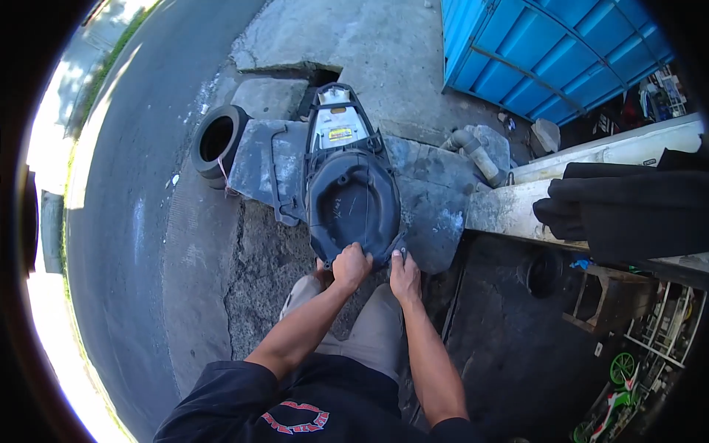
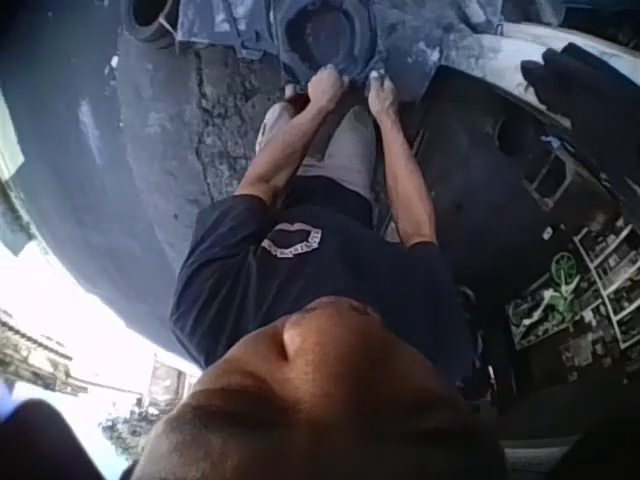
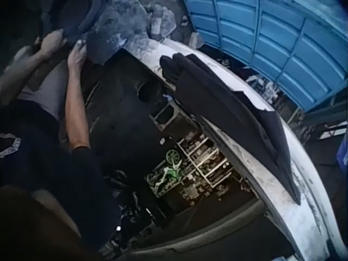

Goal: Cutting and modifying a plastic motorcycle storage compartment using a hacksaw blade and a small tool.

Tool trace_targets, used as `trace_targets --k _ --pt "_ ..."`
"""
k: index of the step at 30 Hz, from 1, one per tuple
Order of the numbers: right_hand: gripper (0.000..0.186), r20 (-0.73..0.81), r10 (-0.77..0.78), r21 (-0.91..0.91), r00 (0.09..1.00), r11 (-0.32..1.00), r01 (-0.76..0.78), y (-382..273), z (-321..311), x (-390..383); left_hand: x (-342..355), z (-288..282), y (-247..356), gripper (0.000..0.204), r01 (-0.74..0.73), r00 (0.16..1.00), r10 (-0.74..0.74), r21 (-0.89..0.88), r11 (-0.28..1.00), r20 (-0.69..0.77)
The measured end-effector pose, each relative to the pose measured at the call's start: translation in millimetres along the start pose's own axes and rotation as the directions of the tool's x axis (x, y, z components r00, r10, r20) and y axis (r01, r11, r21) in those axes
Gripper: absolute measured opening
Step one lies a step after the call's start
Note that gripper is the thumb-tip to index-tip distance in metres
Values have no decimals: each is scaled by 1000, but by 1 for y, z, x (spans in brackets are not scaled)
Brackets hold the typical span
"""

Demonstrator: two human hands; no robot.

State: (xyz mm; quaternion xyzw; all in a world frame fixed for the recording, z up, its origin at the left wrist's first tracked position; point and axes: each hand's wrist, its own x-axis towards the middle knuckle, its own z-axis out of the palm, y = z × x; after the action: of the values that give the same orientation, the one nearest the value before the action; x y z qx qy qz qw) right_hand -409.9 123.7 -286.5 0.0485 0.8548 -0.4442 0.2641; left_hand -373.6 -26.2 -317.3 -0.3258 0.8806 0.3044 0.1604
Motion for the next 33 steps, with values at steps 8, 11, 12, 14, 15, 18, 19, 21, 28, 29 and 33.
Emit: trace_targets --k 8,11,12,14,15,18,19,21,28,29,33 --pt "62 214 254 256 943 917 -305 -35 40 49 6 -11 -3 27 -63 964 167 -436 898 206" --pt "46 280 392 429 876 765 -479 -38 40 60 7 -23 -20 25 -154 925 321 -571 807 204" --pt "41 362 403 505 841 673 -540 -35 33 70 14 -22 -19 32 -45 978 161 -621 782 132" --pt "32 481 446 588 755 475 -655 -47 30 73 18 -24 -27 55 137 990 -65 -757 639 125" --pt "32 484 451 582 750 474 -661 -52 34 74 26 -25 -32 55 145 989 -72 -757 638 129" --pt "28 486 466 627 739 404 -667 -59 33 72 43 -42 -39 51 610 728 232 -764 210 645" --pt "28 467 489 588 737 450 -672 -59 33 73 44 -45 -43 51 610 730 232 -766 203 643" --pt "28 447 508 543 736 499 -675 -60 35 74 42 -50 -49 38 705 498 316 -590 394 807" --pt "36 76 362 -140 929 927 -349 -52 63 66 38 -66 -11 21 671 742 -111 -728 139 662" --pt "36 76 361 -136 929 927 -349 -57 65 64 42 -67 -8 24 647 761 -111 -760 55 639" --pt "37 176 557 269 812 766 -584 -71 65 54 53 -65 0 37 622 777 -81 -781 -52 625"
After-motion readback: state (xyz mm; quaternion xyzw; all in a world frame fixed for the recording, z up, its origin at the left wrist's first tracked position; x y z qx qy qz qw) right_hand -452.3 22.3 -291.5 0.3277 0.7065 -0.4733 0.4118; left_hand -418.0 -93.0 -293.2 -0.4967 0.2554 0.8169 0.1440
